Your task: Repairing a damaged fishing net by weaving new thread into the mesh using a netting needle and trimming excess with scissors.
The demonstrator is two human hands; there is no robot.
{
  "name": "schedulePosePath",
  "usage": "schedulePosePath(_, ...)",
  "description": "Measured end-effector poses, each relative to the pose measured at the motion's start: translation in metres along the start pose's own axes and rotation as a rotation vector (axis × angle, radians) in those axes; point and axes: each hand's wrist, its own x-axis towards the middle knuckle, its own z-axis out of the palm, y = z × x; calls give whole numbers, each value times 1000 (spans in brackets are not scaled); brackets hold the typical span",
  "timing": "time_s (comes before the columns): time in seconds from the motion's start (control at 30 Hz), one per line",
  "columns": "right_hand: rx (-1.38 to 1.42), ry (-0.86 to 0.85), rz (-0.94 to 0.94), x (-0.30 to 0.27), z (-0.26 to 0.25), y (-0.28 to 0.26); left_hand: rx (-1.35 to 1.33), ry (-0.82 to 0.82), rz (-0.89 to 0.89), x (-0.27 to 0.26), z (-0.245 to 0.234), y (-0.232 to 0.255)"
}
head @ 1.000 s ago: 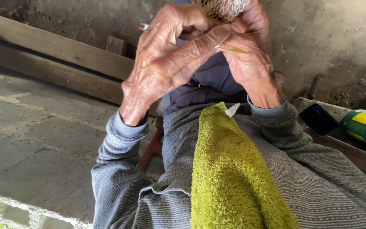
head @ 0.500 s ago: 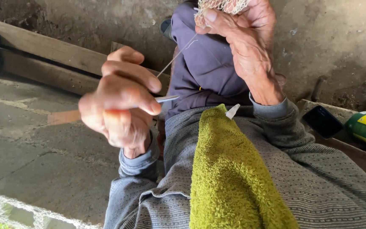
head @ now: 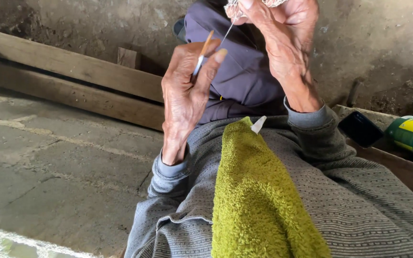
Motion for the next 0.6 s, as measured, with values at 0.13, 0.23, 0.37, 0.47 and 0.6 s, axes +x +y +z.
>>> schedulePosePath(0.13, -112, -26, -20, -1, 13, -20, -197, -153, -24, 9, -8, 28)
schedulePosePath(0.23, -117, -62, -75, -5, 16, -28, -302, -86, -42, 20, -11, 27)
schedulePosePath(0.37, -82, -71, -215, -6, 9, -16, -427, -57, -134, 35, -2, 5)
schedulePosePath(0.47, 8, -72, -119, -19, 7, -21, -509, -125, -307, 19, -2, 40)
schedulePosePath(0.6, -7, -34, -131, -20, 7, 2, -531, -128, -250, 36, -11, 38)
